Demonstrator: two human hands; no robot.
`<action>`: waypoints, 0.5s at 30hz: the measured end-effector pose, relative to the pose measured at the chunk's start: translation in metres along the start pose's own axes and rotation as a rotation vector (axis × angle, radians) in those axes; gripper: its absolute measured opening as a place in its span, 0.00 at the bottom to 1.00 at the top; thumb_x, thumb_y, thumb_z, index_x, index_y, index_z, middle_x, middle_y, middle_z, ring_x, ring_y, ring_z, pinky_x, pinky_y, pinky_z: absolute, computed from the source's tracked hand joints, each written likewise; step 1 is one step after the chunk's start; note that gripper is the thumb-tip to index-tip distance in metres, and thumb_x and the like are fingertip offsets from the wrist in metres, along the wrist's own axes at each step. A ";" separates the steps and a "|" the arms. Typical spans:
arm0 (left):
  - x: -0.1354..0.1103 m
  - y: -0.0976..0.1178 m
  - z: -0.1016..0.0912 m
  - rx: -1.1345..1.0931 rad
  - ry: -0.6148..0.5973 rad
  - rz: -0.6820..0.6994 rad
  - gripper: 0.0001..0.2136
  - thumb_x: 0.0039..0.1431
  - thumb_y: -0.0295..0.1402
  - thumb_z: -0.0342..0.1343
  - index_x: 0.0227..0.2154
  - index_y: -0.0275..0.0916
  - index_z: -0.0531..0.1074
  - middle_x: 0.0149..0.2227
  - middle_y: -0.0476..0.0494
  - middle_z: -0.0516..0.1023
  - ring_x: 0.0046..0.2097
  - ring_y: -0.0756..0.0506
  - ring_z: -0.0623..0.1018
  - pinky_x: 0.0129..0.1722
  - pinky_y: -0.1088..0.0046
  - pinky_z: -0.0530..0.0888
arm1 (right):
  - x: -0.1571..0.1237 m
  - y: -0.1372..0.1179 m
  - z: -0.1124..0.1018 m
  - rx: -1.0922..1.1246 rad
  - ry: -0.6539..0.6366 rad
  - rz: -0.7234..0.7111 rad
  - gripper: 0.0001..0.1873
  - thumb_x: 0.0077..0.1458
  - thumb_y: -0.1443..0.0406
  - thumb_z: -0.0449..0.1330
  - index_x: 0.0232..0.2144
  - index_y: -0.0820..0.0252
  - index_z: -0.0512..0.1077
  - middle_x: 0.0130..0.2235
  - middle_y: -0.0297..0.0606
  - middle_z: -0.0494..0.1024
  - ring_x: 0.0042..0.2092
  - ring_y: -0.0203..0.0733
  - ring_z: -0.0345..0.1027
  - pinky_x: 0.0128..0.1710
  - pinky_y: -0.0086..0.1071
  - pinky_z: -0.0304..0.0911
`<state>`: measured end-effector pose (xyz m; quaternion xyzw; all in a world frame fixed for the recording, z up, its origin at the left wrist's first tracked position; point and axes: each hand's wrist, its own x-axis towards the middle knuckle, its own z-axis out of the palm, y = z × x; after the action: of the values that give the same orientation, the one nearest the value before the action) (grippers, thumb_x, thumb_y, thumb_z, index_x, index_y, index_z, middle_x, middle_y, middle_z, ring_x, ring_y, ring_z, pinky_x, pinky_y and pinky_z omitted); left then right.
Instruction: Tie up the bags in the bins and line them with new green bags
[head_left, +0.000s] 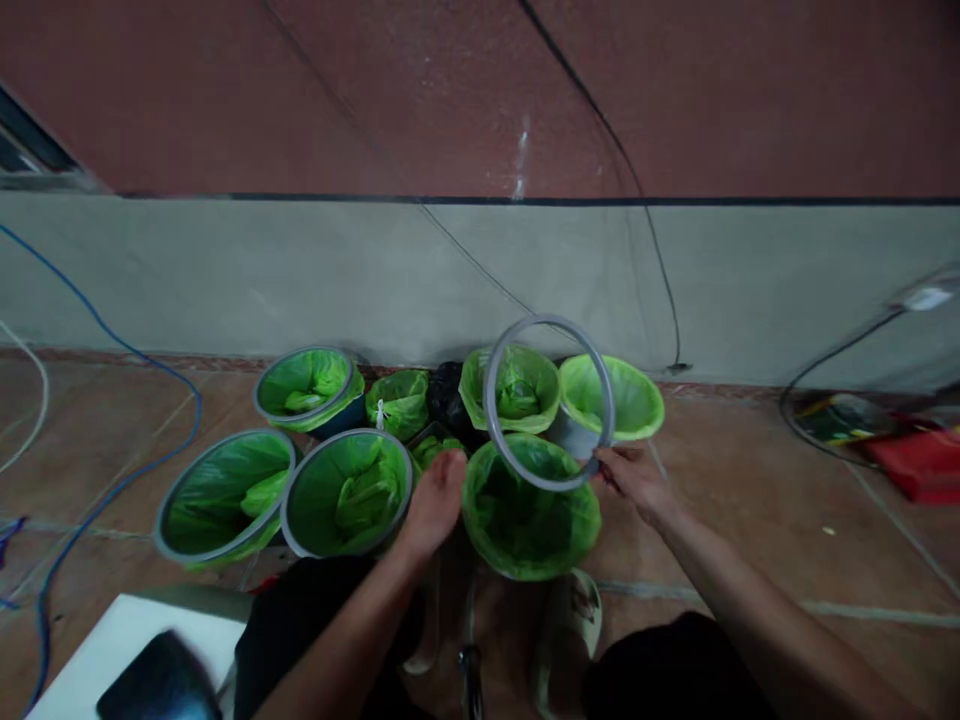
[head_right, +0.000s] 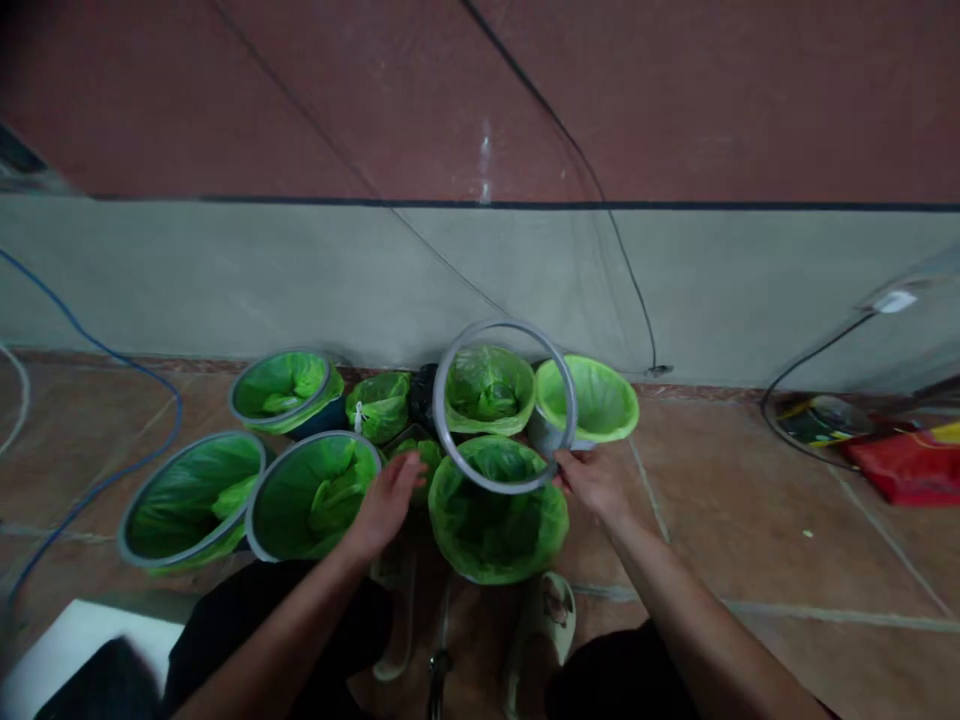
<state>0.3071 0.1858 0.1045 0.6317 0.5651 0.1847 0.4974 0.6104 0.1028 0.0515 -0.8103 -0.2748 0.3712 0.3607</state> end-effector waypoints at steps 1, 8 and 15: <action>0.003 0.003 -0.009 -0.098 -0.009 -0.050 0.24 0.71 0.46 0.35 0.55 0.36 0.68 0.51 0.38 0.80 0.48 0.44 0.80 0.48 0.68 0.75 | -0.014 0.014 -0.008 -0.048 -0.022 -0.002 0.19 0.55 0.55 0.57 0.20 0.61 0.74 0.20 0.39 0.76 0.21 0.36 0.65 0.20 0.28 0.55; 0.007 -0.016 0.002 -0.123 -0.235 -0.201 0.21 0.69 0.45 0.41 0.49 0.36 0.72 0.40 0.41 0.82 0.38 0.46 0.81 0.37 0.71 0.75 | -0.060 0.076 0.006 -0.489 -0.122 0.020 0.22 0.58 0.63 0.54 0.13 0.58 0.69 0.17 0.36 0.73 0.22 0.37 0.67 0.26 0.29 0.58; 0.031 -0.036 0.030 0.495 -0.145 -0.068 0.07 0.61 0.28 0.53 0.39 0.35 0.75 0.36 0.42 0.82 0.41 0.45 0.80 0.42 0.73 0.72 | -0.042 0.071 0.024 -0.837 -0.109 0.004 0.22 0.64 0.60 0.51 0.27 0.63 0.80 0.32 0.49 0.83 0.37 0.49 0.78 0.37 0.34 0.66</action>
<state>0.3211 0.1959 0.0507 0.7265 0.5768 -0.0219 0.3729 0.5796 0.0403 0.0008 -0.8666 -0.4189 0.2708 -0.0153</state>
